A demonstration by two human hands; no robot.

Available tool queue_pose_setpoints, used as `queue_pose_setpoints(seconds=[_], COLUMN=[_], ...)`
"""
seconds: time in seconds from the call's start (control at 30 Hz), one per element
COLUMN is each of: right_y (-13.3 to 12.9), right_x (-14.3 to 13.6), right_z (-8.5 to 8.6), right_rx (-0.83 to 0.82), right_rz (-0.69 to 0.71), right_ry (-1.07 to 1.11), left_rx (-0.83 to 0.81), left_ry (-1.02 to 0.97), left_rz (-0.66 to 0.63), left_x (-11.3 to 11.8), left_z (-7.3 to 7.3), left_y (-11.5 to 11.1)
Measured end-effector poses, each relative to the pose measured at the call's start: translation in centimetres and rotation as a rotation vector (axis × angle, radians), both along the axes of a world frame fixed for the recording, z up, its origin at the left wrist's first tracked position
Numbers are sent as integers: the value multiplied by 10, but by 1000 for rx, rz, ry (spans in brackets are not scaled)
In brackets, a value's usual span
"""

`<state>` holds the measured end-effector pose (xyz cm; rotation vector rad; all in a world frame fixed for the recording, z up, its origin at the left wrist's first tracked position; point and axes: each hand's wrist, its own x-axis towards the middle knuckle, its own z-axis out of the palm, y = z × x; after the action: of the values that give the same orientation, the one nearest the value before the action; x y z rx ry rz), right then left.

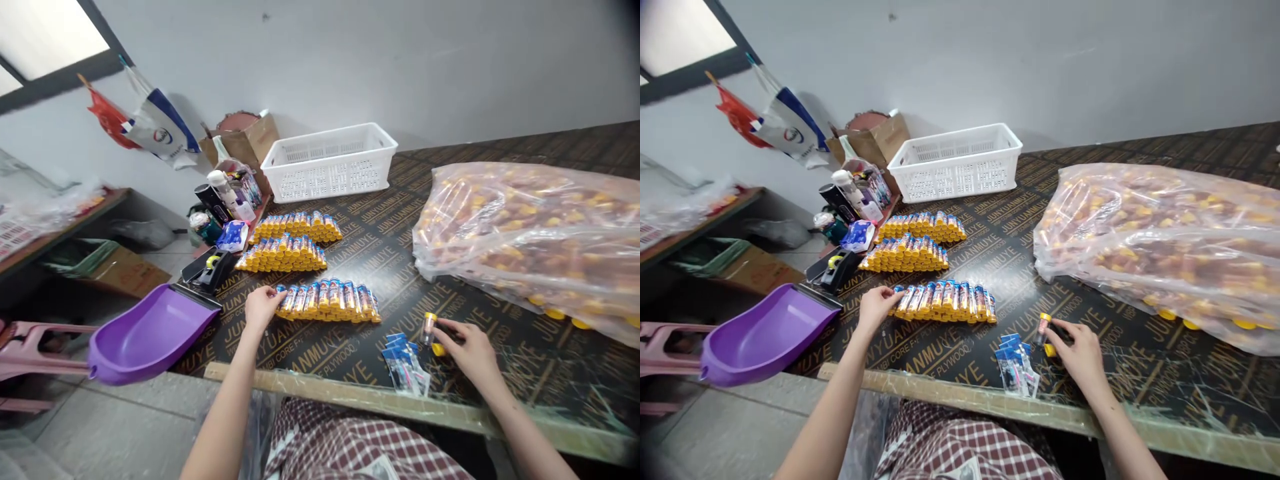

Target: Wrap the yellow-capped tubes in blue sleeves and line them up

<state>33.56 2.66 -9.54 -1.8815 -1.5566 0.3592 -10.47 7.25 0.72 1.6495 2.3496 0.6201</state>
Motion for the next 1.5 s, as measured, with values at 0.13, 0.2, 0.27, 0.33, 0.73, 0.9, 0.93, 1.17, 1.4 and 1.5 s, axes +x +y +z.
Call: queue_pose_setpoints(seconds=[0.13,0.2,0.27,0.33,0.73,0.9,0.93,1.17,1.4,1.5], right_y=[4,5,6,9,4,-27,-32,-50,-54,-54], right_x=[-19,-20,-22,-26,-38,-28,-28,-33,-34,-35], right_z=[15,22,28,31,60,77,78,68,62,63], right_rx=[-49,-59,-72,-81,-69,-57,-54,-49,-47,-11], right_rz=[94,101,85,60,86,139,148,123,116,120], right_ry=[34,20,-7,-33,163,478,513,530,545,496], left_rx=[-1,74,257,411,-201,-192,-185,-87,-116,-108], left_ry=[41,64,21,-124,-315,-370,-377,-297,-245,-233], left_rz=[-4,30,58,18,-643,-624,-621,-587,-650,-635], left_x=[5,9,23,51,206,203,203,204,202,201], left_z=[6,16,24,27,-60,-60,-60,-61,-62,-60], left_y=[-6,-12,-20,-31,-64,-64,-64,-67,-69,-71])
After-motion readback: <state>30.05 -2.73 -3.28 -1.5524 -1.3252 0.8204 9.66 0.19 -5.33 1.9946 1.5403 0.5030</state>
